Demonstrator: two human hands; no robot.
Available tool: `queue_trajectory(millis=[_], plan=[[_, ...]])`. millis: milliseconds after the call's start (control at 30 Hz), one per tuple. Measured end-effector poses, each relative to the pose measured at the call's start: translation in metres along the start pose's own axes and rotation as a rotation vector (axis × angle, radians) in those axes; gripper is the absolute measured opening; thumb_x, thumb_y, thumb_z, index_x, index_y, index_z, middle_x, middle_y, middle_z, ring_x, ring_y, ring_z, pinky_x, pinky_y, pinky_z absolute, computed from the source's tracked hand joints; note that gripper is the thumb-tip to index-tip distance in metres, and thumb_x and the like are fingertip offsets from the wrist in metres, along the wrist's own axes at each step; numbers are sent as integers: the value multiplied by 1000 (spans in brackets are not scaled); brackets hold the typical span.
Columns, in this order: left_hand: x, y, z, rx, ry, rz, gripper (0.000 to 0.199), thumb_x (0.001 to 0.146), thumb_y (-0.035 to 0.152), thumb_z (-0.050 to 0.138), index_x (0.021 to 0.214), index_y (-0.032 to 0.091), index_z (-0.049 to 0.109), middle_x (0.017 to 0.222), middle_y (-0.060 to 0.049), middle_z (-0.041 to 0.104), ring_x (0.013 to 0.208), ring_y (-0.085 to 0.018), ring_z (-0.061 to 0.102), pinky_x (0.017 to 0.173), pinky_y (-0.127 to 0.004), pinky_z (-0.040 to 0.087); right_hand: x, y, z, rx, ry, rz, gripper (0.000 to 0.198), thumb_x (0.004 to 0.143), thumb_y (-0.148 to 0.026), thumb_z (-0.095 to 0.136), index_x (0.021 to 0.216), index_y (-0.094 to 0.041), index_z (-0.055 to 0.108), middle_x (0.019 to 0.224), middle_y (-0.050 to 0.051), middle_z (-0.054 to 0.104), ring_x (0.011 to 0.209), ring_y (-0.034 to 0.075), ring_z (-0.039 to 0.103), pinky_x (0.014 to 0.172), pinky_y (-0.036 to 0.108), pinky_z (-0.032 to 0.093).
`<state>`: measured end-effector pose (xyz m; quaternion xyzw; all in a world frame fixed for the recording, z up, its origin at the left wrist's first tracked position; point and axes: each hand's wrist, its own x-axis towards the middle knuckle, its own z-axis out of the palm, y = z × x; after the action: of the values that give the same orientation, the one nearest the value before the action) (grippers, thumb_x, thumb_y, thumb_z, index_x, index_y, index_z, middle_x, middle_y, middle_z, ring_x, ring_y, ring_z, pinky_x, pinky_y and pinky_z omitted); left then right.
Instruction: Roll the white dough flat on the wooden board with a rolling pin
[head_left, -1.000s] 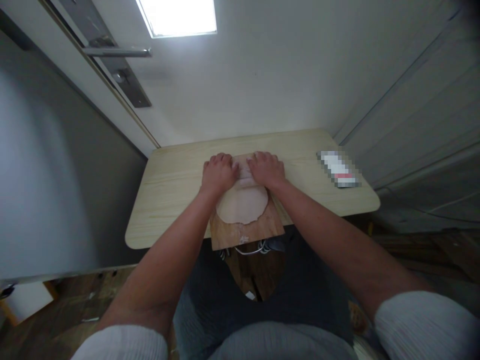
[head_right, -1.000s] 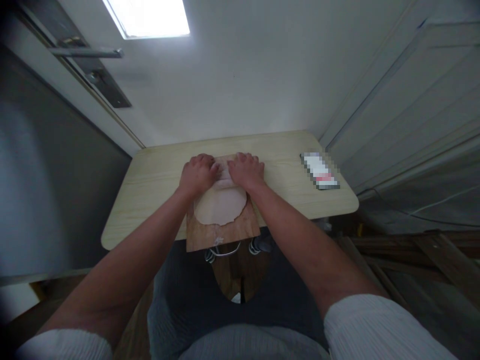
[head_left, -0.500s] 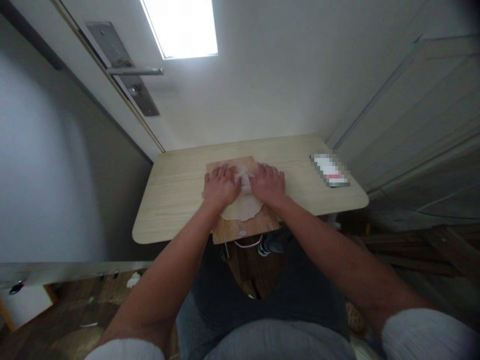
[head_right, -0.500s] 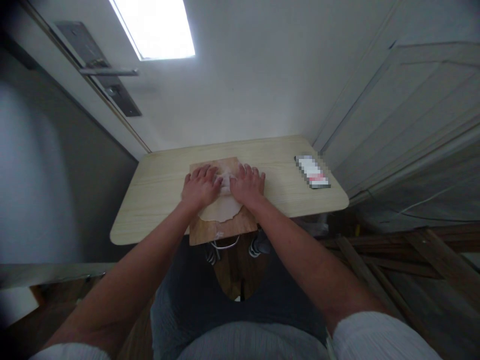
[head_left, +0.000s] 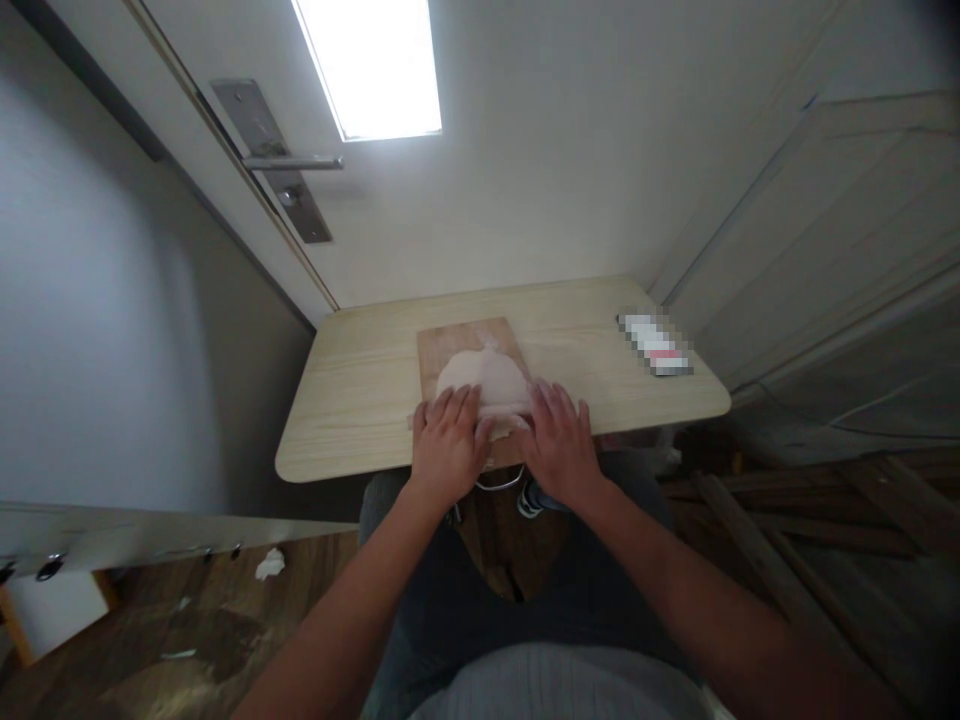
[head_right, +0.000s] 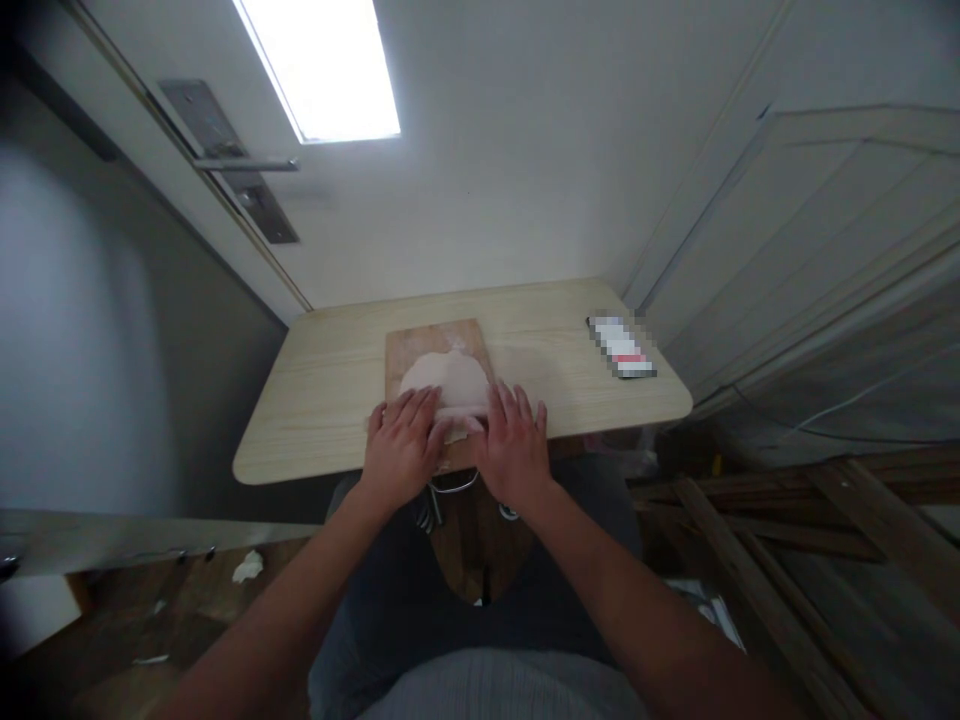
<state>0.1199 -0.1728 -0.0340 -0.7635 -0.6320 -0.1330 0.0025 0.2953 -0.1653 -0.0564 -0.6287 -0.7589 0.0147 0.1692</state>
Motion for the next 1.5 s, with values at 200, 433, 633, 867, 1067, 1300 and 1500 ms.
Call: queue_trajectory(millis=[200, 433, 633, 867, 1067, 1300, 1500], plan=[[-47, 10, -5, -19, -17, 20, 55, 101, 46, 32, 153, 29, 37, 157, -4, 39, 147, -26, 33, 122, -55, 18, -48, -3, -9, -4, -31, -5, 60, 101, -47, 27, 156, -21, 32, 162, 6, 26, 150, 29, 23, 119, 57, 17], [-38, 6, -2, -16, -23, 10, 53, 102, 44, 32, 153, 32, 36, 156, -3, 40, 148, -25, 31, 122, -55, 20, -40, -4, -4, -22, -8, -5, 62, 100, -47, 29, 156, -21, 30, 162, 8, 27, 150, 31, 23, 117, 60, 19], [-2, -4, 6, 4, 10, -2, 55, 102, 46, 28, 152, 25, 39, 158, -5, 39, 149, -25, 30, 120, -50, 23, 2, -6, 4, -28, 31, 15, 61, 101, -48, 30, 155, -20, 34, 161, 9, 29, 148, 33, 25, 116, 61, 17], [37, -14, 6, 43, 10, -6, 52, 102, 49, 25, 146, 31, 46, 160, -2, 37, 147, -28, 30, 116, -53, 26, 48, -5, 9, -53, 34, 19, 59, 100, -50, 32, 151, -20, 41, 158, 11, 37, 145, 36, 27, 115, 65, 14], [64, -22, 11, 65, 4, -46, 53, 102, 51, 20, 146, 33, 44, 158, -3, 40, 146, -28, 32, 116, -55, 25, 80, -6, 13, -63, 52, 12, 57, 101, -50, 31, 148, -20, 44, 154, 12, 42, 143, 37, 29, 114, 65, 15], [89, -32, 15, 94, -34, -37, 57, 101, 51, 16, 146, 29, 44, 158, -6, 39, 145, -30, 31, 114, -57, 27, 106, -4, 24, -71, 64, 9, 54, 101, -49, 31, 142, -21, 50, 149, 12, 49, 138, 36, 35, 111, 64, 18], [103, -39, 16, 101, -59, -21, 57, 101, 50, 14, 145, 29, 44, 157, -7, 40, 143, -31, 33, 112, -57, 28, 122, -3, 27, -77, 48, 9, 52, 101, -50, 31, 139, -22, 53, 145, 12, 53, 132, 35, 41, 109, 60, 24]])
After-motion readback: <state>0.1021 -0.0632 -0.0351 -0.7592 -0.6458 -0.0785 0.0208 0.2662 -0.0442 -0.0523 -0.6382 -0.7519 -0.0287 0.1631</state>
